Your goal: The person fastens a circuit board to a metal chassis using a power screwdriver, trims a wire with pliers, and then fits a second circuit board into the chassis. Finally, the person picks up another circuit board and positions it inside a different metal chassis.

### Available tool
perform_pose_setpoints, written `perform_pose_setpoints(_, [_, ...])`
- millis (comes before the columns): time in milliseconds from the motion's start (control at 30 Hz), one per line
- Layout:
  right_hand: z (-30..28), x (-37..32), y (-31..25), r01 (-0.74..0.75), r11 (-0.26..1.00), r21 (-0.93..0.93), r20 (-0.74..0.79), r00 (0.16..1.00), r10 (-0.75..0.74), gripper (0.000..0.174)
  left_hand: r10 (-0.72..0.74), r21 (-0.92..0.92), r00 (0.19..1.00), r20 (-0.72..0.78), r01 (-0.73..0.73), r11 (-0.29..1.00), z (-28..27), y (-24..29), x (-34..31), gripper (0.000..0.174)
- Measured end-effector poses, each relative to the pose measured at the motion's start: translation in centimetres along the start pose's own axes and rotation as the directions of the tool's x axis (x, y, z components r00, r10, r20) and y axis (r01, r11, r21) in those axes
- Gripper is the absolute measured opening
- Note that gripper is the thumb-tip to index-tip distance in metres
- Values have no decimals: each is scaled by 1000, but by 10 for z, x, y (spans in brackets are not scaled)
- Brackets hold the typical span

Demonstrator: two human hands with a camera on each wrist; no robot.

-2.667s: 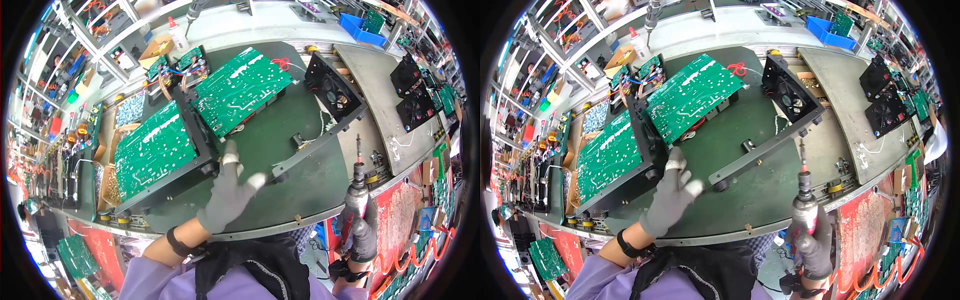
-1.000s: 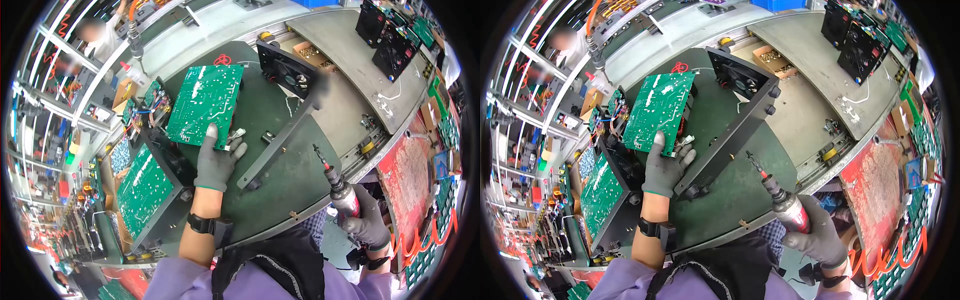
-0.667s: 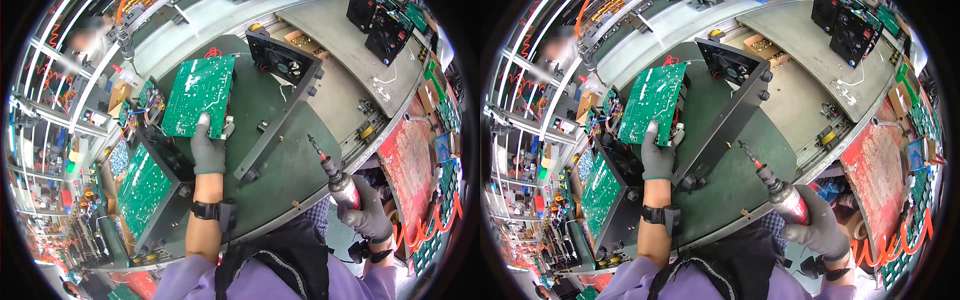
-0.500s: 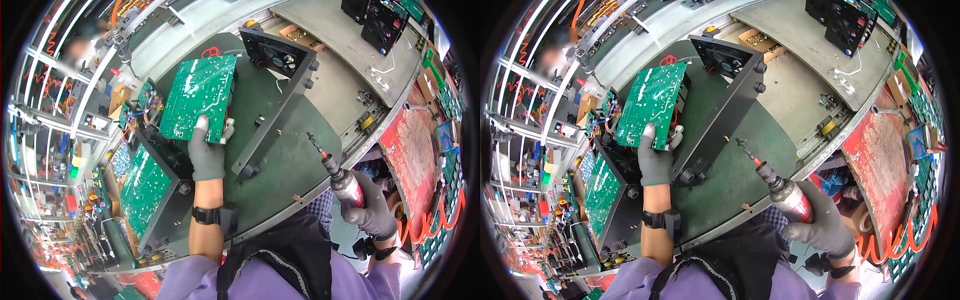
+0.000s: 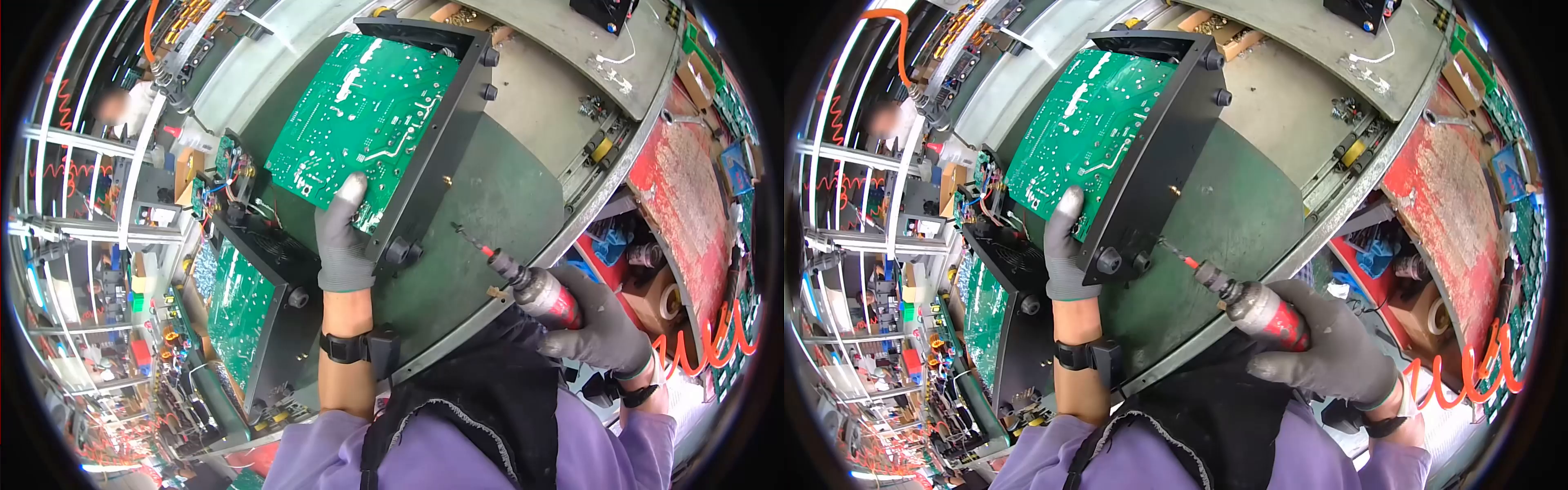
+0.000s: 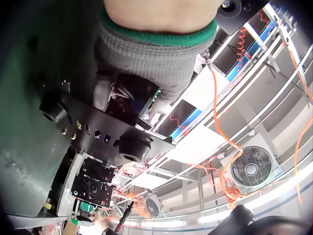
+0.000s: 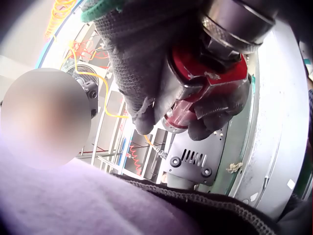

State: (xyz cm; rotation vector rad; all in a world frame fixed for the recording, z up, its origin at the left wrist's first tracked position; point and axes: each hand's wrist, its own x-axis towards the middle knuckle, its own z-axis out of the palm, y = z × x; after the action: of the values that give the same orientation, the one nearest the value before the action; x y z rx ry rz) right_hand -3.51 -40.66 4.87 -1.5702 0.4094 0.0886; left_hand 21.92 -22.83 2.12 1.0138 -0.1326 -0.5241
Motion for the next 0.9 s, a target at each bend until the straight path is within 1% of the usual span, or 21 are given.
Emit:
perform_pose_setpoints(33, [1, 2, -3, -13, 995, -96, 29, 999, 16, 67, -24, -10, 1000, -12, 24, 1000, 3, 0, -2, 46])
perform_pose_setpoints(67, [2, 4, -5, 34, 985, -171, 30, 999, -29, 67, -23, -15, 1000, -5, 23, 1000, 0, -3, 0, 45])
perform_pose_setpoints(100, [4, 5, -7, 28, 986, -163, 28, 999, -24, 67, -32, -9, 999, -6, 32, 999, 0, -2, 0, 45])
perform_pose_setpoints(167, [7, 8, -12, 53, 973, -225, 63, 997, -40, 68, -36, -22, 999, -35, 36, 999, 4, 0, -2, 44])
perform_pose_setpoints(233, [12, 10, -11, 47, 977, -206, 61, 998, -35, 68, -33, -1, 998, -46, 33, 999, 9, 4, -6, 44])
perform_pose_setpoints(300, [14, 13, -12, 98, 950, -296, 69, 994, -81, 68, -3, 100, 997, -72, 10, 995, 9, 6, -7, 42])
perform_pose_setpoints(467, [16, 17, -18, 85, 939, -334, 100, 994, -55, 69, 17, 122, 999, -37, -13, 992, 13, 6, -8, 42])
perform_pose_setpoints(533, [18, 17, -19, 75, 937, -342, 109, 993, -40, 69, 6, 48, 999, -32, -4, 999, 15, 6, -9, 44])
perform_pose_setpoints(667, [21, 20, -19, 115, 935, -336, 93, 992, -89, 69, -1, 43, 1000, -13, 2, 999, 14, 6, -8, 44])
perform_pose_setpoints(733, [21, 21, -22, 138, 933, -333, 87, 990, -115, 69, 9, 61, 999, -43, -6, 998, 16, 7, -8, 44])
perform_pose_setpoints(800, [20, 21, -28, 65, 903, -424, 97, 995, -26, 69, 3, 37, 1000, -28, -2, 999, 15, 6, -6, 43])
perform_pose_setpoints(867, [21, 21, -29, 75, 895, -441, 87, 995, -41, 68, -2, 10, 1000, -12, 2, 1000, 13, 5, -6, 42])
perform_pose_setpoints(900, [21, 21, -30, 85, 887, -454, 77, 995, -56, 68, -14, 48, 1000, -15, 15, 999, 12, 5, -6, 43])
